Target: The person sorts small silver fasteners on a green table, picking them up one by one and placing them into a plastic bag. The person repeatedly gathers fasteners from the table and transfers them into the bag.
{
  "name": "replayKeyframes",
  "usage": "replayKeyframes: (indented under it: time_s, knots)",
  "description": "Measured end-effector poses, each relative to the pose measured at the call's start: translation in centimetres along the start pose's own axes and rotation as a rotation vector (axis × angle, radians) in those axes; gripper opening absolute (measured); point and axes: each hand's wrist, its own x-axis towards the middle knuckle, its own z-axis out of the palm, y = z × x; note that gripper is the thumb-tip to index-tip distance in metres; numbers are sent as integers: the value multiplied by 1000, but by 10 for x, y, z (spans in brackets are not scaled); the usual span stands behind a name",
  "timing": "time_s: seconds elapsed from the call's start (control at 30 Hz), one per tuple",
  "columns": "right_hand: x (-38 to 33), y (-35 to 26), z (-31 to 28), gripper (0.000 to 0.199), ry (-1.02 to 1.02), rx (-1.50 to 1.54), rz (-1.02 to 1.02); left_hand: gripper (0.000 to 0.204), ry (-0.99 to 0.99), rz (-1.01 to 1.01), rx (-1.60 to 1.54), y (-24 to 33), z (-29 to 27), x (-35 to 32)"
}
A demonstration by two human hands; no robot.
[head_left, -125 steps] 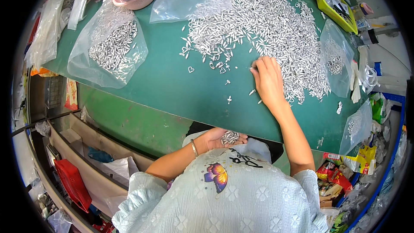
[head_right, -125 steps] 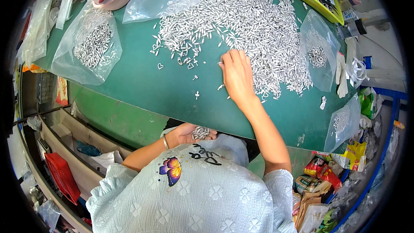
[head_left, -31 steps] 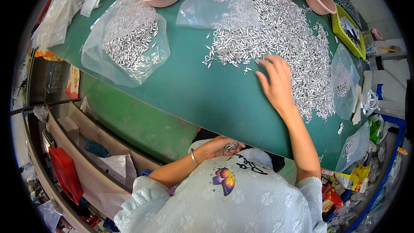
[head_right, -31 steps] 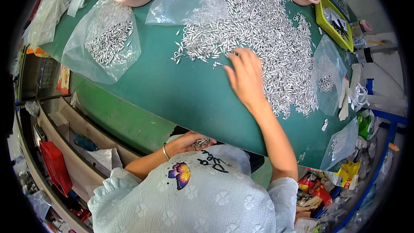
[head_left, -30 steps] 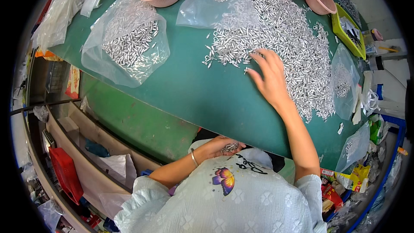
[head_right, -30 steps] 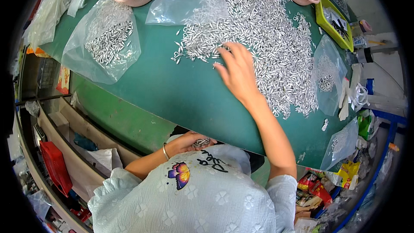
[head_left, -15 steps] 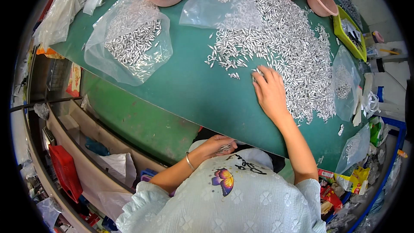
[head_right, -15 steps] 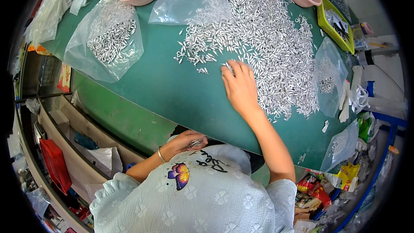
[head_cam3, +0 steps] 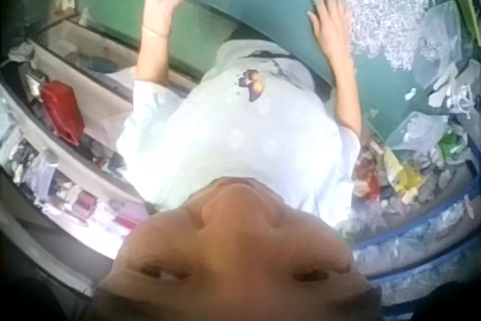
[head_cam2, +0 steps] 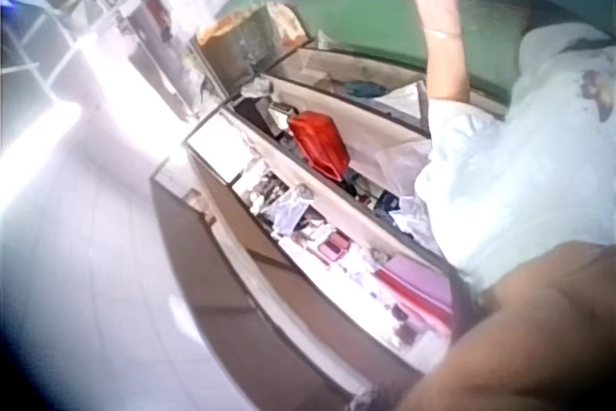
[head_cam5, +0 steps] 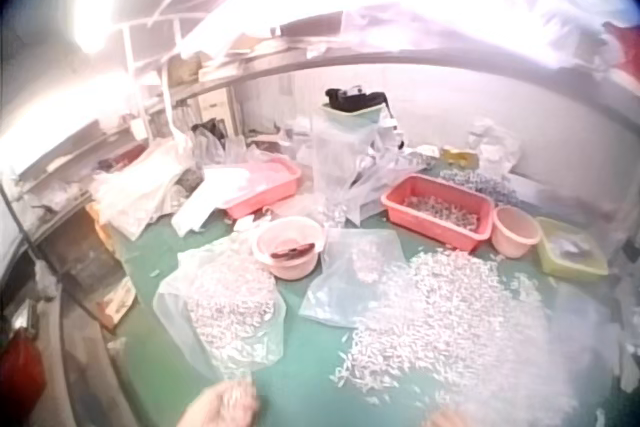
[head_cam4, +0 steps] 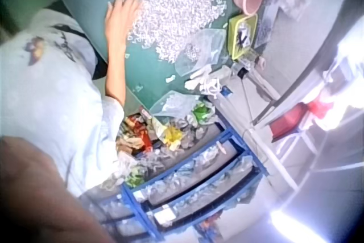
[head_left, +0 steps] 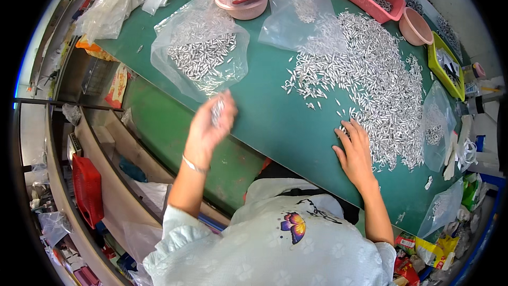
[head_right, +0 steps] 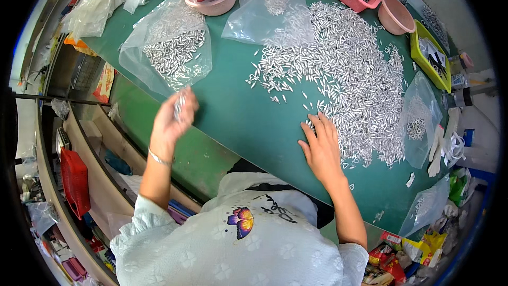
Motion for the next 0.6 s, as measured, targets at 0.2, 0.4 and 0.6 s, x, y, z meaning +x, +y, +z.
replayKeyframes:
  time_s: [0.2, 0.4, 0.6]
  knots:
    - [-7, -5, -3, 44, 16, 10, 71, 49, 104, 801, 265, 96, 65, 61]
    - [-11, -1, -5, 40, 106, 57, 107, 63, 285, 1015, 572, 69, 72, 73]
    - [3, 18, -12, 37, 261, 68, 189, 27, 185, 1019, 934, -50, 38, 81]
